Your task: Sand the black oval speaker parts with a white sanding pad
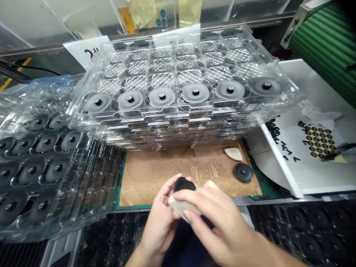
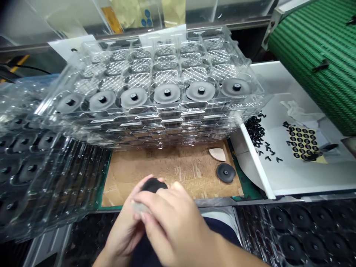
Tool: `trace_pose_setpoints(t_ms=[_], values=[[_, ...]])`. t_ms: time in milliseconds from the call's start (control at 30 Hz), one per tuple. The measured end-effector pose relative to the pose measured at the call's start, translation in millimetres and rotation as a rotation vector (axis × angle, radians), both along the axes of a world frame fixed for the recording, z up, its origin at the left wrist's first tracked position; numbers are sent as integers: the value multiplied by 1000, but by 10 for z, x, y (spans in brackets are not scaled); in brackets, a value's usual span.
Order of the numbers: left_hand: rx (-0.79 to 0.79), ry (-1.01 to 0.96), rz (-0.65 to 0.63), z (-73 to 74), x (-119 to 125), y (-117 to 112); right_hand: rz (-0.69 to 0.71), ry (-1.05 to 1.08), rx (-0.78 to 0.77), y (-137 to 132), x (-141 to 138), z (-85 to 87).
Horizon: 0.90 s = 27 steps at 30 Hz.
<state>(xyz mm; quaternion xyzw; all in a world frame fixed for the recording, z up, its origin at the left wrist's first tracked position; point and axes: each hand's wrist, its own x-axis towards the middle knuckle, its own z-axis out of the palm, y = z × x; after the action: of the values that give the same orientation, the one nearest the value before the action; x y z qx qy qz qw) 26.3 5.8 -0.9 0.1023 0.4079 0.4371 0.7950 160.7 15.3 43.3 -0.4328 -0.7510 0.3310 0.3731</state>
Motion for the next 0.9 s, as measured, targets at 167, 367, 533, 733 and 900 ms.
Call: trace_pose_setpoints(t_ms=[167,367,533,733,900], values=[[20,-8,-20,66,60,7,-116,-34,134,82,24,14],[34,0,1,96,58,63,-37,-12,113,-41,56,-1],[44,-64,-66,157,86,58,-136,-40,196,30,45,36],[26,-70,-23,208,-20,58,-35,-131,26,-139,353,55],[-50,-108,-114,129,28,19,-57,-234,181,58,406,126]])
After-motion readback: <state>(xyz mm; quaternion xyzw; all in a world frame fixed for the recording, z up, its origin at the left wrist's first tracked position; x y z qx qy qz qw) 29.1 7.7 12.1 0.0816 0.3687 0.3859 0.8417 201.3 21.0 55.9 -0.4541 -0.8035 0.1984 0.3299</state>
